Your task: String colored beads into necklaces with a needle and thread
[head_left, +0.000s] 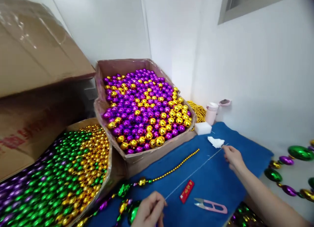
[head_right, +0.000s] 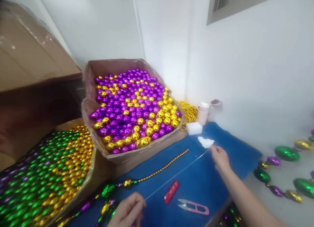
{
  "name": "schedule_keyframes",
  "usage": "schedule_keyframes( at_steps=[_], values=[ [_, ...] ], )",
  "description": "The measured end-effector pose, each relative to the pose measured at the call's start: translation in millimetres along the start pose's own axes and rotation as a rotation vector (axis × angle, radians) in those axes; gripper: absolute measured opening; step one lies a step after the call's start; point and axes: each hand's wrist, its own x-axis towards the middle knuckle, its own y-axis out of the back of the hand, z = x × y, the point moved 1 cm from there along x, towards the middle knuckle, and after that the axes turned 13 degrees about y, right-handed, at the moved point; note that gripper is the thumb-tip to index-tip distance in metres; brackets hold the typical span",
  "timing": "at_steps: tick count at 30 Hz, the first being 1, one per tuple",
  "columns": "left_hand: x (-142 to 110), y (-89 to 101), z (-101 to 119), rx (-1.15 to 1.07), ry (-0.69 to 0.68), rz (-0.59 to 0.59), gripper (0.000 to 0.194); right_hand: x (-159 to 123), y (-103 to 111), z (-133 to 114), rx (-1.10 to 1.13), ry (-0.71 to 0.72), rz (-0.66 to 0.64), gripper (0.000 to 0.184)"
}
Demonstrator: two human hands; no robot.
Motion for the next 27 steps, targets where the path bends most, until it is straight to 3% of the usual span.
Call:
schedule_keyframes(
  at_steps=[3, 6, 11, 14, 17, 20, 23, 27],
  values=[
    [-4.2, 10.8, 21.0, -0.271, -0.014, -0.083, 0.034, 14.4, 11.7, 4.2, -0.183, -0.022, -0.161, 0.024],
    [-12.0, 13.1, 53.1, -0.387, -0.013, -0.115, 0.030, 19.5, 16.5, 3.9, -0.350, -0.013, -0.319, 0.024],
    [-21.3, 14.1, 100.6, -0.399, -0.043, -0.077, 0.024, 22.3, 19.5, -9.3, -0.602, 0.083, -0.495, 0.028],
    [-21.5, 18.6, 116.7, -0.299, -0.062, 0.008, 0.026, 16.6, 9.9, -27.0, -0.679, 0.269, -0.533, 0.027],
    [-20.0, 22.2, 126.1, -0.166, -0.098, 0.096, 0.028, 7.8, -11.1, -44.6, -0.643, 0.541, -0.640, 0.026],
    [-20.0, 22.9, 128.8, -0.186, -0.089, 0.121, 0.027, 2.1, -30.9, -54.4, -0.595, 0.735, -0.746, 0.026],
    [-21.1, 24.1, 124.4, -0.354, -0.027, 0.104, 0.025, -0.4, -42.5, -57.6, -0.585, 0.819, -0.766, 0.021],
    [-21.9, 33.8, 114.1, -0.518, 0.040, 0.178, 0.025, -7.9, -45.0, -70.9, -0.530, 0.862, -0.717, 0.020]
  ],
)
